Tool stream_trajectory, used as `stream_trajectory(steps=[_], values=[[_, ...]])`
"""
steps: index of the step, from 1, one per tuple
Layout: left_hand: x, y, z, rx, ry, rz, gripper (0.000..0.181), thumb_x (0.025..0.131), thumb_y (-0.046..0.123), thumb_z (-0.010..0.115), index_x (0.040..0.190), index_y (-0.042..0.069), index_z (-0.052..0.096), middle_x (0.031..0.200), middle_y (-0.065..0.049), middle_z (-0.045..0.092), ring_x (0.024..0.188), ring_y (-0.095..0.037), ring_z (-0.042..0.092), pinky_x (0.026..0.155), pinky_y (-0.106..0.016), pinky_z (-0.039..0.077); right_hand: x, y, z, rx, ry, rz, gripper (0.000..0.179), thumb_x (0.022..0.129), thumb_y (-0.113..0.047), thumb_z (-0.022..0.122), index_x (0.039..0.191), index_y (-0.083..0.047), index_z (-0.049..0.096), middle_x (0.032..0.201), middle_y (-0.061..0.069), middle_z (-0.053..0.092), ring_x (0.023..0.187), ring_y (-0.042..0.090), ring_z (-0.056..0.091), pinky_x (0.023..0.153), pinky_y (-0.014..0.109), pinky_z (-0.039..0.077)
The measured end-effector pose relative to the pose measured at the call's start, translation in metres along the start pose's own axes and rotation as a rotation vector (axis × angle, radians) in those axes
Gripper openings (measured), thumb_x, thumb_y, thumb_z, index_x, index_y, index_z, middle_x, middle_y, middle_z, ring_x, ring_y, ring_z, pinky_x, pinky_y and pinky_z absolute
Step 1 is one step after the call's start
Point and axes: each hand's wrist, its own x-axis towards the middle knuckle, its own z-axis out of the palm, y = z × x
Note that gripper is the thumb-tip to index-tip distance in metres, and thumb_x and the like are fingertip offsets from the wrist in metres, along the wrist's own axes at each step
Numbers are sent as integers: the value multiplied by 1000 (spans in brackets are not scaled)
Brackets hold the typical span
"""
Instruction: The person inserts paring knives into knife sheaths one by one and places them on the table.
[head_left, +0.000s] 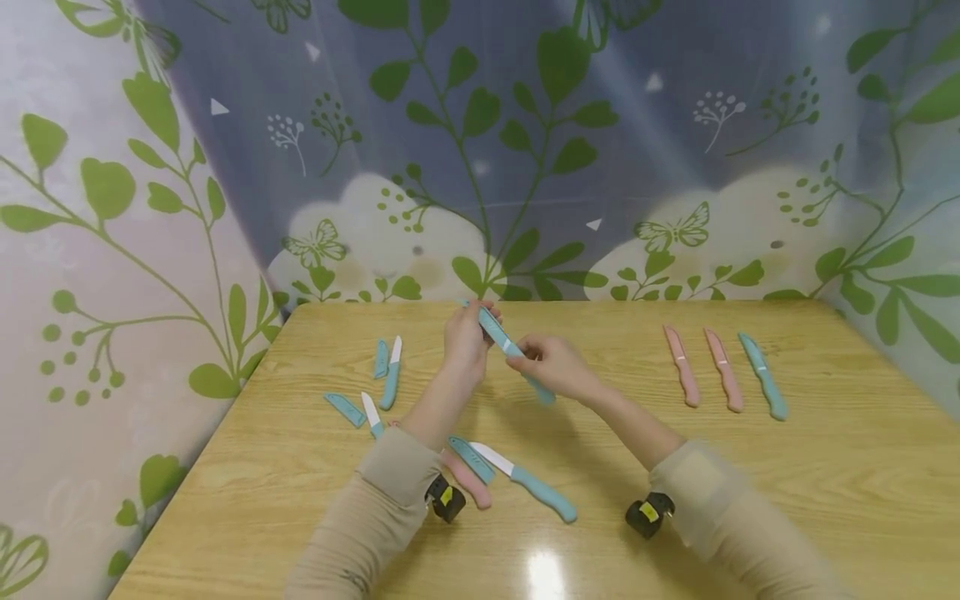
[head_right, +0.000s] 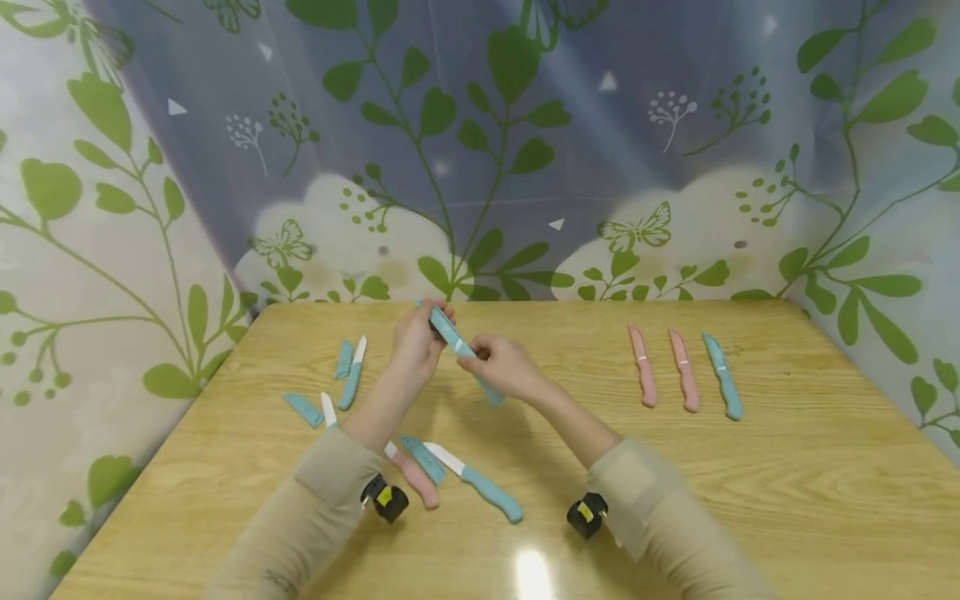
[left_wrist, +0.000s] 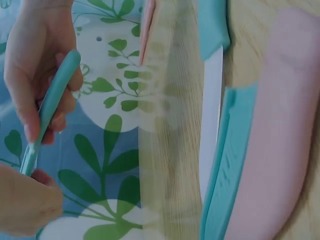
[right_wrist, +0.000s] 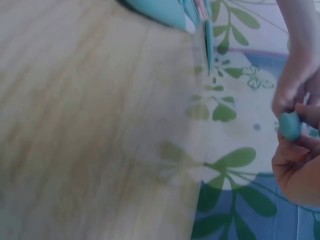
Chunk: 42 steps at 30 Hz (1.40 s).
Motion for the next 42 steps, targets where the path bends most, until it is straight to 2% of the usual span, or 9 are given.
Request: stream_trajectory(steps=[4,8,14,18,24,28,30,36,42], values=[[0,3,-4,152,11,6,31,99,19,41,110,-6,56,83,-2,44,79,-16,43,83,-31,40,1,4,-9,-60,-7,-30,17,90,-19,61,92,-2,64,74,3,59,62,16,47,55,27,40],[0,5,-6,185,-8,-13,28,98,13,44,111,-9,54,80,-3,47,75,-14,47,76,-26,43,-2,9,-19,-130,-28,-37,15,89,-19,63,91,-4,64,75,2,60,60,15,47,53,27,41],[2,11,-19,332,-71,-35,30,96,9,49,119,-10,51,95,-12,56,77,-12,54,83,-28,48,-6,24,-38,-221,-40,2,16,88,-19,63,93,-4,65,82,2,63,68,17,54,59,30,45],[-1,18,-33,550,-185,-32,27,95,9,51,115,-9,54,100,-16,60,80,-16,57,80,-28,50,-9,40,-53,-223,-25,36,18,90,-17,61,94,0,64,84,8,64,73,20,58,63,33,49],[-11,24,-51,950,-455,-7,20,92,12,56,103,-4,59,94,-14,61,86,-25,58,84,-42,49,-13,69,-74,-230,15,104,24,90,-17,60,96,6,62,84,13,64,73,23,58,64,33,48],[-18,26,-62,1127,-581,45,13,90,14,59,94,2,62,90,-12,61,82,-23,56,73,-35,50,-16,83,-87,-271,50,186,31,90,-21,60,101,8,60,92,18,64,81,28,59,67,36,50],[-22,27,-66,1230,-631,72,10,89,15,61,90,5,63,86,-7,61,79,-20,56,67,-29,48,-19,89,-92,-271,48,229,32,90,-21,59,101,9,60,87,17,63,75,26,59,64,35,51],[-32,28,-70,1510,-818,133,6,85,15,66,87,9,64,80,3,59,76,-13,53,67,-27,46,-26,101,-104,-236,-23,282,25,91,-13,55,71,2,52,47,-1,42,39,8,39,44,23,40],[-42,22,-73,1694,-892,127,18,83,18,69,97,8,66,86,3,59,79,-13,53,70,-29,47,-30,114,-109,-248,-35,306,37,90,-11,55,56,-10,40,42,-5,36,36,5,33,42,19,34]])
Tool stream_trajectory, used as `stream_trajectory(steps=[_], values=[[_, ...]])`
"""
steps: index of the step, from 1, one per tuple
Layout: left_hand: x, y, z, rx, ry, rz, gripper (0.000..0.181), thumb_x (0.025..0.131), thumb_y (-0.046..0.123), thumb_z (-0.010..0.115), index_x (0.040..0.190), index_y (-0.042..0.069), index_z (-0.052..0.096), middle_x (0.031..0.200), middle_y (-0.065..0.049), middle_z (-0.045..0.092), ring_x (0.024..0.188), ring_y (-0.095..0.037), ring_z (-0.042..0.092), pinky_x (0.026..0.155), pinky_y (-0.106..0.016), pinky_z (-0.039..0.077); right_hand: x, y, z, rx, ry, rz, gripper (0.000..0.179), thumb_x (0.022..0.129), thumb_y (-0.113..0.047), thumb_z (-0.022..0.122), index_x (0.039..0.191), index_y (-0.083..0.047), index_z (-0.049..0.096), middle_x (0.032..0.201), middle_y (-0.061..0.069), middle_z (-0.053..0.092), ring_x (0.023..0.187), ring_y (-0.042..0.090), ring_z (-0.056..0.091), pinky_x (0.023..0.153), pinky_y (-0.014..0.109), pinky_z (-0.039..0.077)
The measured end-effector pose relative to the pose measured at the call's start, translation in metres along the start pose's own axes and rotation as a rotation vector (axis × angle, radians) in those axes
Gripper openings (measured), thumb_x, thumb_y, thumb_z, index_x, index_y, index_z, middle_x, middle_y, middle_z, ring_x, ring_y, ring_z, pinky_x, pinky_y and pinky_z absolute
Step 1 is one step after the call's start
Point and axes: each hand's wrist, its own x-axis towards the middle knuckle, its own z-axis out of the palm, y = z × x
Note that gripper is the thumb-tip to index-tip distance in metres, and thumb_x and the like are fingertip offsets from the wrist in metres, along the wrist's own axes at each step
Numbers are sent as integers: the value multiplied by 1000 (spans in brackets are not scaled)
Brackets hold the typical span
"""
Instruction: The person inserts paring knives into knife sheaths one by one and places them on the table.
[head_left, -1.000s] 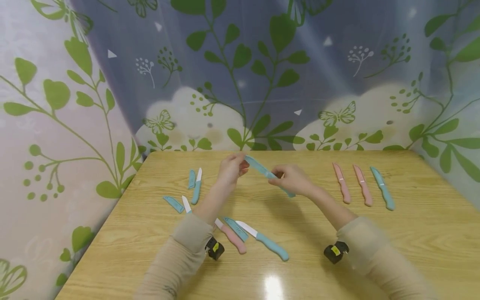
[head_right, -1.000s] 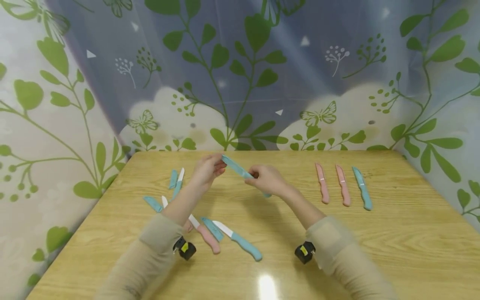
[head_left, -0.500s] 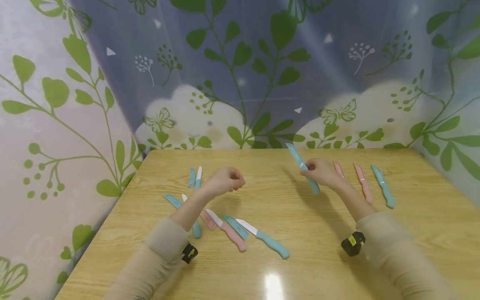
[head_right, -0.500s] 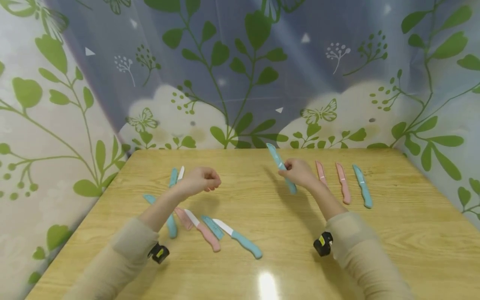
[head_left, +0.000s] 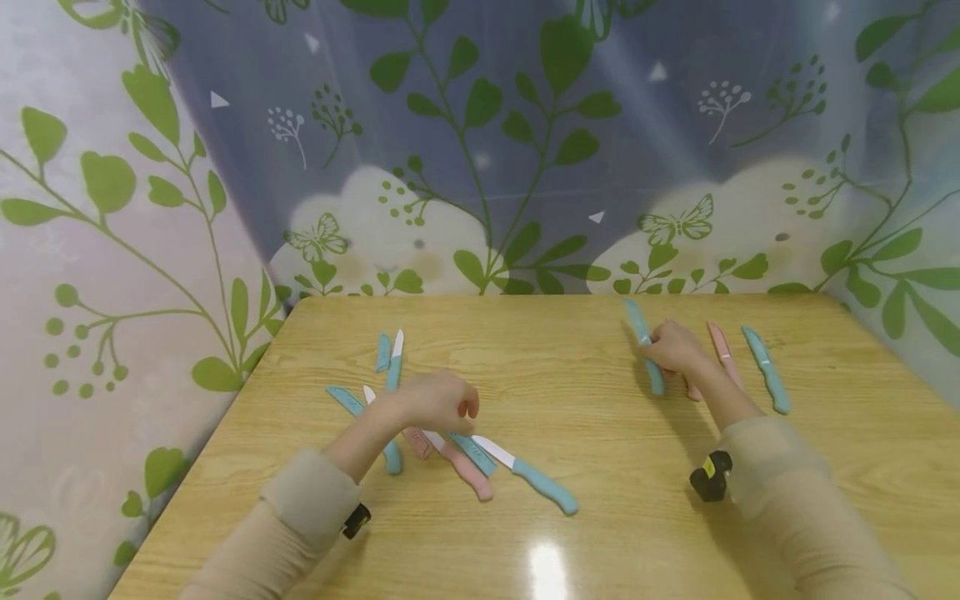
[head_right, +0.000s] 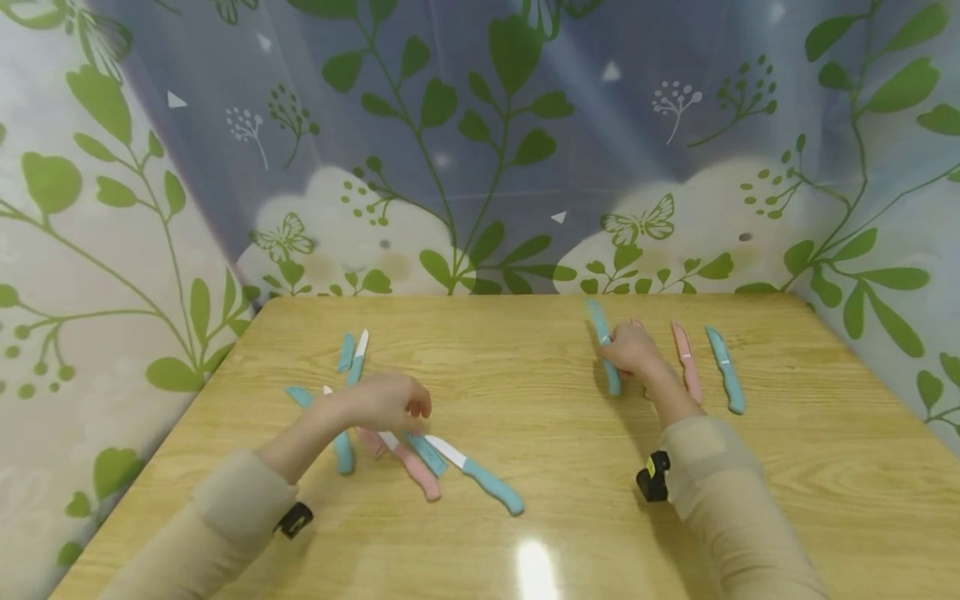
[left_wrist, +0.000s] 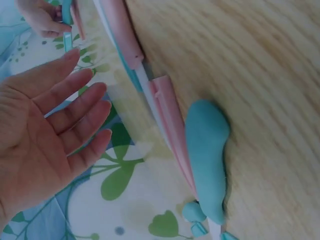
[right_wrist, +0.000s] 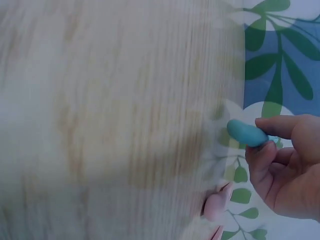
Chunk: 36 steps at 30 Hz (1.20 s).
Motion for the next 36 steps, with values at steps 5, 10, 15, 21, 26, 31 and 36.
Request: stream_trajectory(steps=[5,10,15,21,26,31,36], values=[[1,2,5,26,-48,-24,21,81,14,70,99,7,65,92,-1,62,84,-15,56,73,-30,48,3,9,0,16,-7,68,37,88,-11,55,54,-10,40,42,-6,36,35,4,32,36,16,29],[5,1,8,63,-72,-79,27,73,9,73,99,8,66,90,2,62,84,-14,56,73,-30,48,2,11,3,25,-8,99,37,89,-10,55,54,-8,42,41,-6,35,35,5,33,38,17,31],[8,-2,13,69,-86,-85,26,71,6,73,96,9,67,91,4,62,87,-14,57,75,-29,48,0,11,6,39,5,124,26,88,-10,56,84,16,56,41,-6,34,35,5,34,37,18,32],[11,-3,17,103,-84,-66,21,72,8,74,92,12,68,92,5,62,89,-14,56,77,-29,48,3,14,9,10,15,146,25,86,-10,58,69,8,55,43,-6,34,35,5,34,37,17,33],[12,-2,17,105,-79,-65,21,72,1,70,91,11,67,91,5,62,83,-12,55,73,-27,47,4,15,9,-40,20,157,27,86,-11,57,90,16,56,44,-4,36,34,5,35,36,18,34],[12,-2,17,112,-76,-59,22,71,-1,69,88,12,65,87,5,60,76,-11,50,68,-25,45,4,14,8,-127,16,142,63,87,-8,55,126,30,23,47,1,40,35,8,39,36,18,37],[13,-3,18,70,-77,-57,23,71,-3,69,87,12,63,85,5,57,75,-12,49,66,-24,44,3,12,6,-177,2,116,49,88,-6,51,118,30,35,45,1,40,35,8,39,36,18,35]])
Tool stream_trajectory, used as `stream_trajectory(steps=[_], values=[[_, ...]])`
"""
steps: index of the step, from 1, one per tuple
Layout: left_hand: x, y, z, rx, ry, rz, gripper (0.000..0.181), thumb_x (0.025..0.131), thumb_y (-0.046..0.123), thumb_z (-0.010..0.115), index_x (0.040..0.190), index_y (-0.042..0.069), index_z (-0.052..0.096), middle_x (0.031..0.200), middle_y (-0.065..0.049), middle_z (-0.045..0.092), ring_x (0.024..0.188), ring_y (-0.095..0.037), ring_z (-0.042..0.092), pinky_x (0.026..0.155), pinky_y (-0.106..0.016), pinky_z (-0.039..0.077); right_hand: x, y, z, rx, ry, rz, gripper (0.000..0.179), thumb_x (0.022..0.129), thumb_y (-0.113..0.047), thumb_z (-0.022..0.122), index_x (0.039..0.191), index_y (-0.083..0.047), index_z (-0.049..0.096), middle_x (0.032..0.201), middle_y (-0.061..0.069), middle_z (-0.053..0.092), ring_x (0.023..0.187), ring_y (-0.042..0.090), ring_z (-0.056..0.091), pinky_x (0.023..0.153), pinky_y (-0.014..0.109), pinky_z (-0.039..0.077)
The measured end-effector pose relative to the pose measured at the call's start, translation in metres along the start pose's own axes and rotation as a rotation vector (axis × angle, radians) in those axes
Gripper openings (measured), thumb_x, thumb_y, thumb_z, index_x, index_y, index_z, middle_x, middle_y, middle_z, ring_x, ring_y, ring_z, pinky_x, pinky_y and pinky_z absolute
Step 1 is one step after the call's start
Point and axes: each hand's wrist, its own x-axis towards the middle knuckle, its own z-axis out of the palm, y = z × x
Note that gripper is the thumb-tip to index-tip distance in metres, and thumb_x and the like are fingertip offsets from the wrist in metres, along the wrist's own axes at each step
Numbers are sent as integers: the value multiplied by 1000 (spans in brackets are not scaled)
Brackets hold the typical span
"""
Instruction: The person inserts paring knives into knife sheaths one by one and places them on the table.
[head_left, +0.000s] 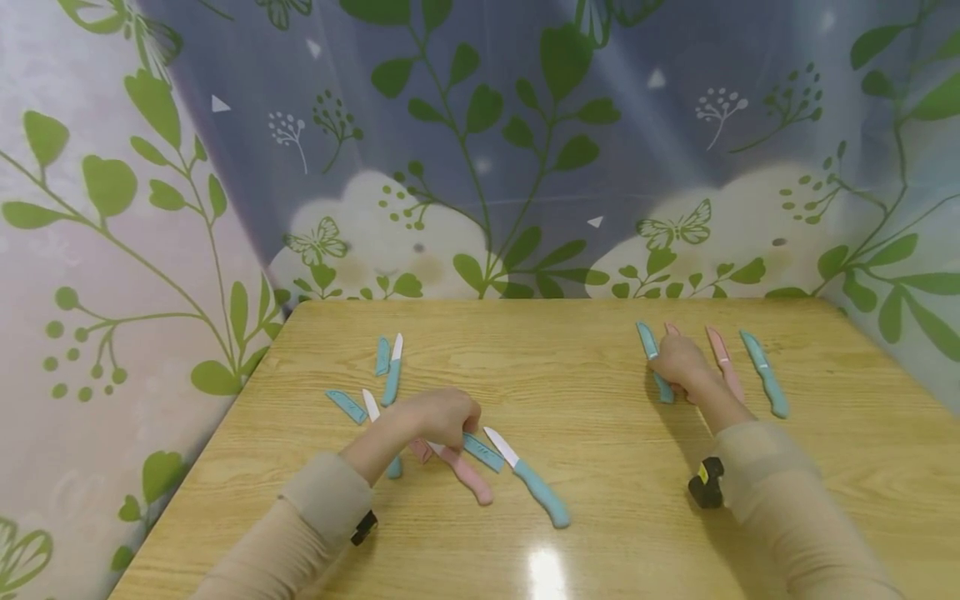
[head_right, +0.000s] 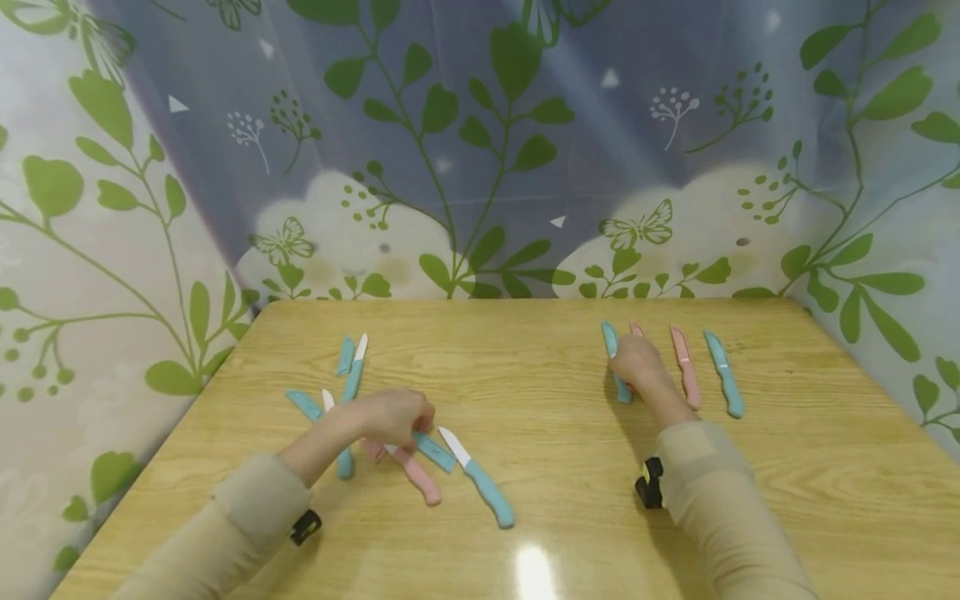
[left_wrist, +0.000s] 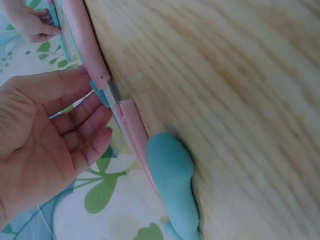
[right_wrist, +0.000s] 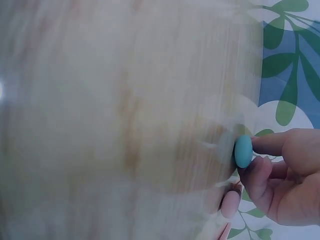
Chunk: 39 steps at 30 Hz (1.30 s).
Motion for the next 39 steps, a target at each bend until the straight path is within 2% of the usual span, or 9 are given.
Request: stream_trajectory(steps=[4,7,14,18,20,25,27,33,39], values=[[0,-1,2,-55,-9,1,23,73,-4,68,88,11,61,83,5,54,75,-13,49,66,-24,45,-2,-1,-1,-15,-17,9,25,90,-8,49,82,14,55,44,0,39,35,7,39,37,18,36],[-1,-1,2,-88,-15,-1,22,74,-5,68,89,10,60,83,3,54,75,-14,49,66,-24,46,-5,-3,-2,-36,-20,6,31,91,-9,49,61,-2,47,44,0,40,35,8,40,37,19,37],[0,-1,2,-82,-23,6,26,74,-5,67,93,11,62,89,4,55,80,-13,50,70,-25,46,-11,-18,-3,-151,18,-8,26,89,-14,50,66,-2,48,50,4,45,40,12,39,40,22,34],[1,-1,2,-67,-19,16,24,74,-4,66,91,12,62,85,5,55,78,-13,49,68,-25,45,-15,-31,0,-208,31,-27,25,91,-21,53,85,3,55,61,9,54,41,13,44,42,23,36],[1,-2,2,-69,-12,19,22,74,-4,66,88,12,62,83,5,54,75,-13,48,65,-24,44,-20,-39,2,-229,36,-73,27,92,-23,53,92,4,57,65,9,57,47,14,50,61,30,48],[2,-3,4,-90,12,24,19,74,-6,65,80,11,59,77,2,54,69,-13,46,59,-23,40,-37,-69,9,-227,1,-241,30,91,-23,57,99,6,59,82,12,64,68,21,60,81,42,48],[2,-4,4,-107,24,24,18,75,-6,64,79,11,58,76,2,54,68,-13,46,58,-23,40,-45,-84,13,-215,-42,-296,31,90,-23,59,99,6,59,88,15,65,69,23,61,61,37,51],[0,-10,2,-159,94,62,14,76,-2,63,76,11,57,70,2,51,63,-12,44,54,-22,38,-68,-121,29,-203,-110,-401,24,87,-28,65,86,-4,63,74,2,62,60,12,51,55,27,46],[-1,-20,-8,-260,207,143,9,84,5,64,81,6,56,71,1,50,63,-12,42,55,-22,36,-84,-140,48,-190,-180,-415,29,86,-34,65,71,-11,56,60,-4,49,53,9,40,48,22,36]])
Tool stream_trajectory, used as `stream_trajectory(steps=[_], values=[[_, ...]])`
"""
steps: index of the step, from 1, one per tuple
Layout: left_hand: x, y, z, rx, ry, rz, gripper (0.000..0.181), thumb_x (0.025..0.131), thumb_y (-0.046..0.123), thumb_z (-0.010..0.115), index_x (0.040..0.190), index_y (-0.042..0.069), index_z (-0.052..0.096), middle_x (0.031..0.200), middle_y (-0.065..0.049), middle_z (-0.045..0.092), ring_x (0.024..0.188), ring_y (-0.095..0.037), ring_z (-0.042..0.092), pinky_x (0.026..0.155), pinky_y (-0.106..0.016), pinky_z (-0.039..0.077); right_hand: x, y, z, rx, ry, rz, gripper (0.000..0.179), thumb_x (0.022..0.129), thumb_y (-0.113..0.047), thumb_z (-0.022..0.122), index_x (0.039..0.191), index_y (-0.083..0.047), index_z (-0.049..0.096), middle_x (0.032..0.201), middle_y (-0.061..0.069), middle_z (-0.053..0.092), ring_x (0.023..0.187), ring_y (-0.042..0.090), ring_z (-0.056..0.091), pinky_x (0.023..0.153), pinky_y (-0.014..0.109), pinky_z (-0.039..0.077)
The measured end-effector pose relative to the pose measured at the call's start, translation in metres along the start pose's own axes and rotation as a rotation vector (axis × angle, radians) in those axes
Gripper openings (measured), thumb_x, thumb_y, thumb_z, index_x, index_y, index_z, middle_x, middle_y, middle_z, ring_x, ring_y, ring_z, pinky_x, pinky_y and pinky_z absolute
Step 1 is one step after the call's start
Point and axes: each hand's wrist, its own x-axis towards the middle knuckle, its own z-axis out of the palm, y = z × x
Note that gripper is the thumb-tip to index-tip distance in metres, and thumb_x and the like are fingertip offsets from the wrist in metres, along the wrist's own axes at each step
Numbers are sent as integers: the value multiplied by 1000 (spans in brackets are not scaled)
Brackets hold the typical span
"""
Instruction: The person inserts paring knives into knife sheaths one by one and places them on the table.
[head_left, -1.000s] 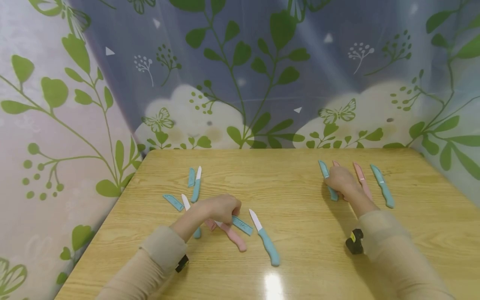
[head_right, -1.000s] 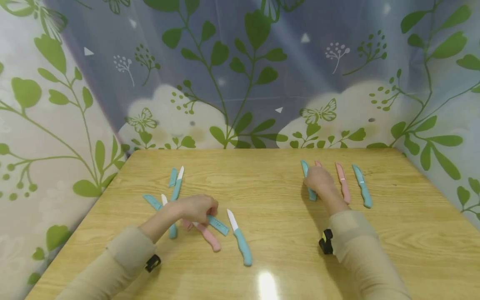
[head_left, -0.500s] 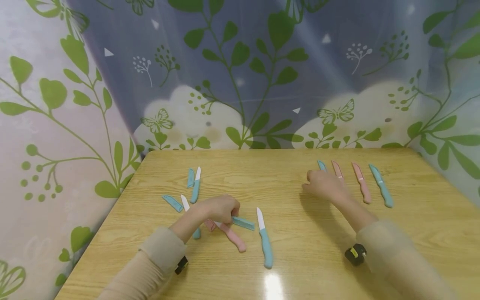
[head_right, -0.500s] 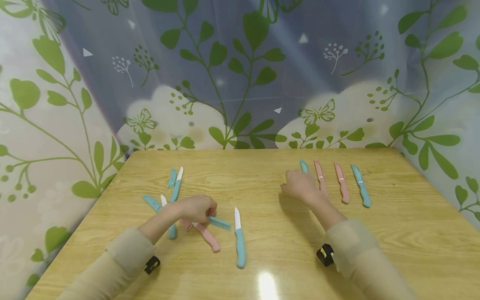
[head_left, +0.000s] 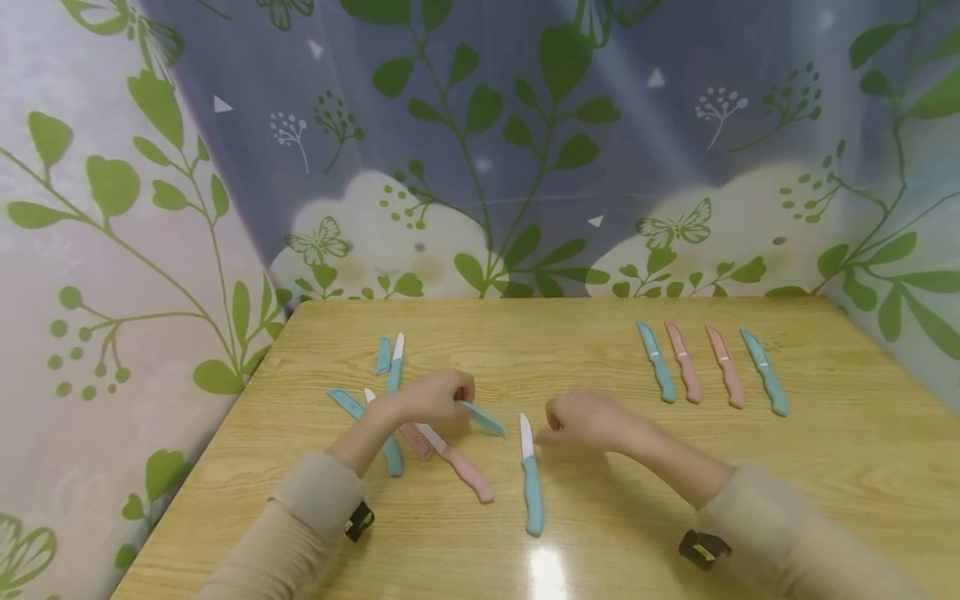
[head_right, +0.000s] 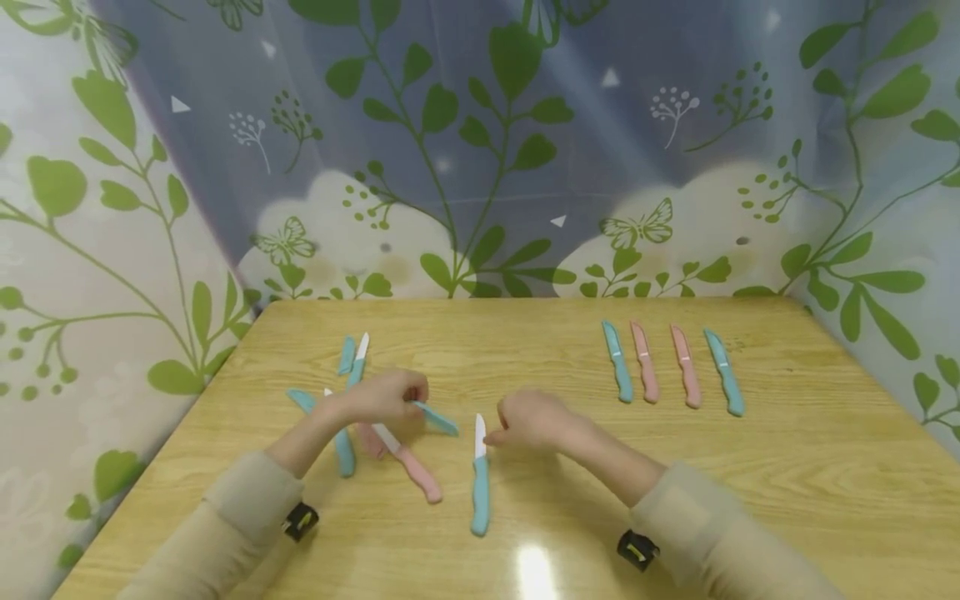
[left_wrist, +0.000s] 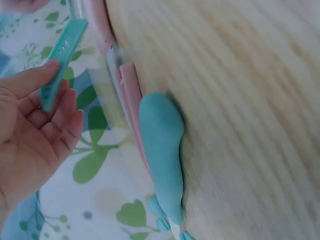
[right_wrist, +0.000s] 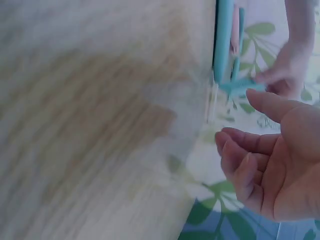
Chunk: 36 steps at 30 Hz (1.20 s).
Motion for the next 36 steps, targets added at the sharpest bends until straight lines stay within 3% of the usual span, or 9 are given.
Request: stream_trajectory(steps=[4,8,16,21,28,32,36], values=[[2,-5,-5,-85,84,9,9,87,10,65,86,6,57,75,1,54,67,-12,47,59,-21,42,1,-9,10,-52,-35,16,39,85,-39,65,62,-14,47,52,-6,39,48,6,32,44,20,26],[3,-8,-8,-172,187,-32,11,88,16,64,88,7,58,77,1,56,69,-13,48,60,-24,43,2,-18,16,-64,-54,13,44,87,-38,63,56,-15,42,48,-7,32,44,6,27,41,18,21],[8,-8,-15,-268,391,-142,19,89,23,64,98,7,60,91,-4,61,74,-17,50,61,-26,43,4,-28,25,-45,-53,25,42,85,-33,67,55,-13,46,48,-6,35,43,6,30,41,19,24],[13,-7,-18,-350,452,-190,24,89,27,63,102,8,60,95,-6,61,79,-19,54,65,-29,47,3,-28,29,-38,-41,15,38,84,-31,68,57,-12,49,50,-5,38,44,6,32,41,18,25],[21,-2,-21,-475,507,-183,23,89,26,63,100,6,60,99,-9,61,88,-27,58,79,-40,49,2,-25,30,-12,-48,-33,33,86,-21,64,59,-12,47,50,-5,38,42,5,30,39,16,22],[26,0,-22,-538,550,-186,26,89,27,62,103,5,60,100,-7,60,91,-29,58,82,-40,48,1,-24,29,10,-55,-39,27,86,-13,62,64,-10,47,54,-3,40,45,7,33,41,17,25],[29,2,-23,-666,596,-182,26,90,22,62,104,1,58,101,-7,57,92,-26,55,84,-37,49,0,-23,28,20,-63,-30,19,86,-10,63,72,-8,51,58,-1,44,49,9,37,44,18,28]])
